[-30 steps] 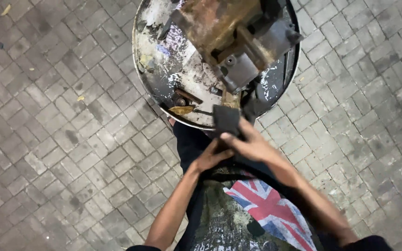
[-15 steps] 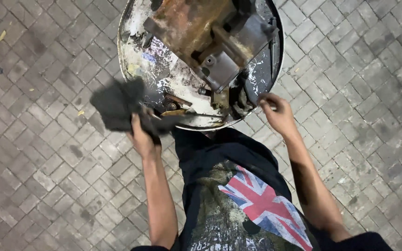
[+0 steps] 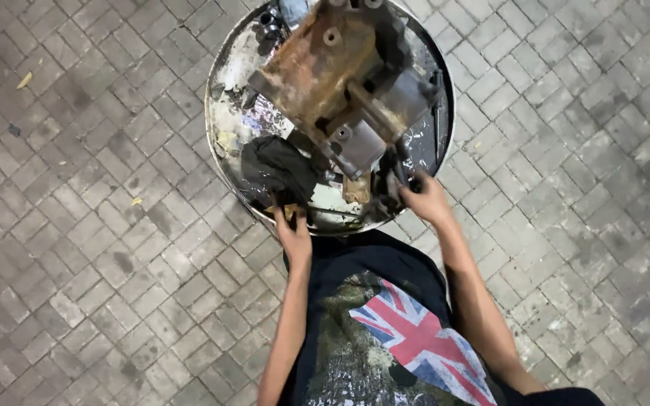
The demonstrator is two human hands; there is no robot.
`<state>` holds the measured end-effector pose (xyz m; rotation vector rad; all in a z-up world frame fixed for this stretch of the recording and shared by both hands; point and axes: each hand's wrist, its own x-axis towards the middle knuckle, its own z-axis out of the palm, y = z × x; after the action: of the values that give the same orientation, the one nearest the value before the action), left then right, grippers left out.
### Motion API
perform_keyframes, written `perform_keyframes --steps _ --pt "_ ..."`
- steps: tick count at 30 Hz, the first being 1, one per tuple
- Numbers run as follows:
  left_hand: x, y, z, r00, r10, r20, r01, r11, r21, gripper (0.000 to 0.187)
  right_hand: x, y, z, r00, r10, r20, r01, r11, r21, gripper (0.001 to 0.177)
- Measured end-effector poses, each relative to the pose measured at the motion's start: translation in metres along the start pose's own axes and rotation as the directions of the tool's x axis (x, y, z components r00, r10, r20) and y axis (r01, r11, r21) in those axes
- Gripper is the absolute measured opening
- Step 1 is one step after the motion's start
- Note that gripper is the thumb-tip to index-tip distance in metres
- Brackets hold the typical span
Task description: The person uses a hammer to strike a rusty metal part resting on a metal tray, then wipes the part with a cloth. The person repeats the striking and wiping actions on different areas of the metal part.
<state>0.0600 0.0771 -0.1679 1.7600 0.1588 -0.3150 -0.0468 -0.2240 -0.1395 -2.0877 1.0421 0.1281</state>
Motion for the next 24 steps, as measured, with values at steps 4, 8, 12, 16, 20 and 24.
perform_keyframes --steps 4,8,12,16,20,24 --pt "-0.006 -0.006 -0.007 0.998 0.061 -0.018 -0.062 0.996 -0.070 0.061 -0.023 0.003 -0.023 0.982 0.170 0.083 -0.188 0.921 0.342 0.049" --pt "0.003 0.002 -0.014 0.986 0.157 -0.049 -0.162 0.978 -0.131 0.041 -0.030 0.015 -0.037 0.940 0.338 0.031 -0.278 0.714 0.643 0.053" --pt "0.015 0.024 -0.022 0.984 0.177 -0.028 -0.179 0.975 -0.133 0.026 -0.072 -0.067 -0.053 0.924 0.383 -0.004 -0.296 0.721 0.627 0.069" --pt "0.020 0.047 -0.013 0.981 0.193 0.023 -0.188 0.971 -0.150 0.017 -0.038 -0.026 -0.004 0.922 0.335 -0.191 -0.129 0.734 0.667 0.044" --pt "0.021 0.071 -0.008 0.982 0.149 0.118 -0.118 0.965 -0.236 0.019 -0.042 -0.043 -0.013 0.805 0.446 -0.391 0.062 0.592 0.804 0.039" --pt "0.023 0.076 -0.001 0.976 0.170 0.139 -0.119 0.942 -0.312 0.020 -0.042 0.029 -0.046 0.770 0.307 -0.559 0.187 0.729 0.658 0.027"
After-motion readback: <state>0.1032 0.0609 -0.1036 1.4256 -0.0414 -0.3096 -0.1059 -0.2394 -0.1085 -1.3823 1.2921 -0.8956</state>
